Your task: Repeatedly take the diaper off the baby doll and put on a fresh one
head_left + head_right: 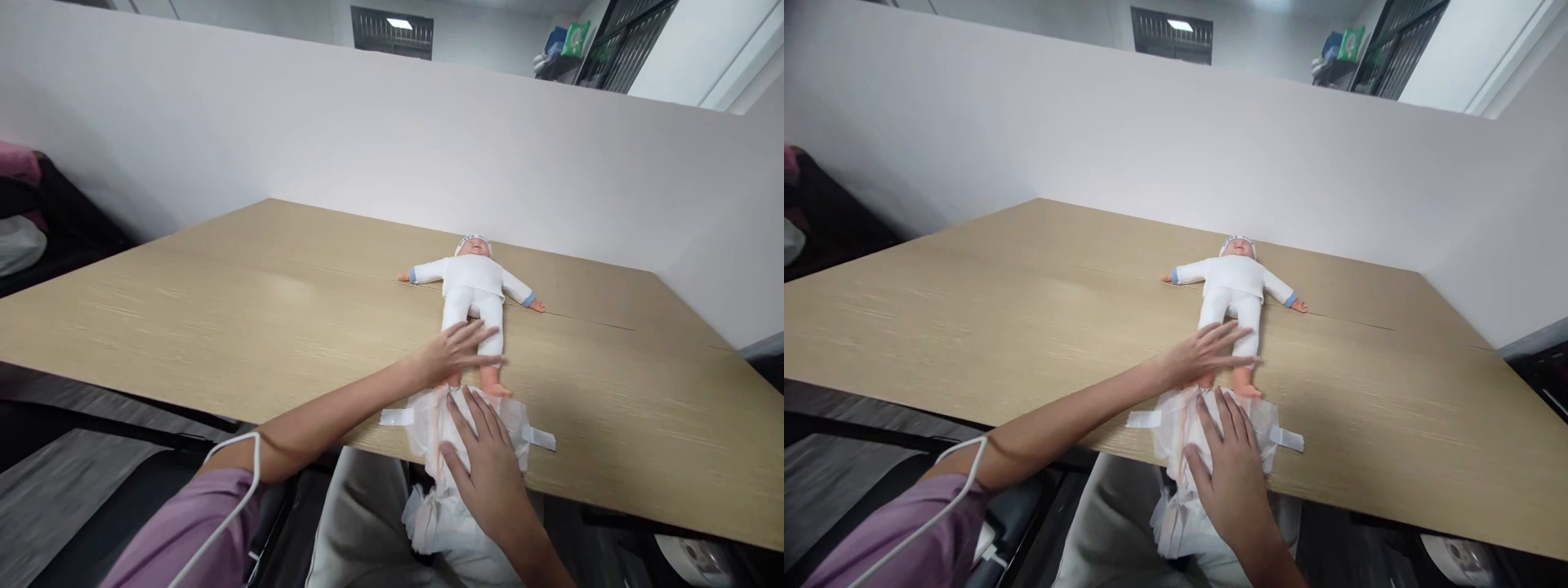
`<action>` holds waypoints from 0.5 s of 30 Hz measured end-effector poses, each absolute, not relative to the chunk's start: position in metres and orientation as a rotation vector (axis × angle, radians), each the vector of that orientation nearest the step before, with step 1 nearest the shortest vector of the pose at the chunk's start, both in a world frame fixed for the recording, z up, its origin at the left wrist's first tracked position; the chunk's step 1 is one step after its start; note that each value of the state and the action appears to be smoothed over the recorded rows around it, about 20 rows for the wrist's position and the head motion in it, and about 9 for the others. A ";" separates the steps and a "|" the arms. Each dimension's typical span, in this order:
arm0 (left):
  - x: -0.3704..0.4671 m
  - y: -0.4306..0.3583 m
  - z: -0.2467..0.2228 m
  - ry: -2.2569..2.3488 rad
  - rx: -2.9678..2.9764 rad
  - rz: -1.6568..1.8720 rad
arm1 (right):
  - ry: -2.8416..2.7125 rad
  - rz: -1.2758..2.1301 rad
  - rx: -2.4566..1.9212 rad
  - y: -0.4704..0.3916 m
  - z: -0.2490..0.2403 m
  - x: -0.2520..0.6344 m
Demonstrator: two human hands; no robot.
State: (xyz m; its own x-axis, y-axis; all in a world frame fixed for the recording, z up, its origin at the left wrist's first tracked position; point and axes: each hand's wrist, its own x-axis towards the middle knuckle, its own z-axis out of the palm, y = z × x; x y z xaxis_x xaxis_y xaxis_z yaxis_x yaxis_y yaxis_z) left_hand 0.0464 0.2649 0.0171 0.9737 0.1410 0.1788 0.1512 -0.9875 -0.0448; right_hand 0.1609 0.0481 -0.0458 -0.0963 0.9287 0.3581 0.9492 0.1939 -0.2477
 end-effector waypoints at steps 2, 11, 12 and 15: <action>0.056 0.267 0.014 -0.085 -3.098 -0.256 | -2.037 -0.053 -1.758 0.048 -0.045 0.161; 0.069 0.282 0.054 0.005 -3.344 -0.249 | -2.051 0.059 -1.809 0.048 -0.037 0.162; 0.069 0.283 0.063 -0.010 -3.400 -0.300 | -2.056 0.077 -1.818 0.050 -0.037 0.164; 0.070 0.292 0.091 -0.016 -3.540 -0.584 | -2.105 0.132 -1.832 0.059 -0.036 0.172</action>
State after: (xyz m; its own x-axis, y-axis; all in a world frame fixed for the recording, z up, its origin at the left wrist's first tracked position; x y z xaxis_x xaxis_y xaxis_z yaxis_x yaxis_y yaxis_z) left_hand 0.0704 0.2921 0.0914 0.9495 0.0787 0.3036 -0.0618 -0.9020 0.4272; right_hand 0.1720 0.0590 -0.0361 -0.1056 0.9748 0.1968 0.9426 0.1611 -0.2923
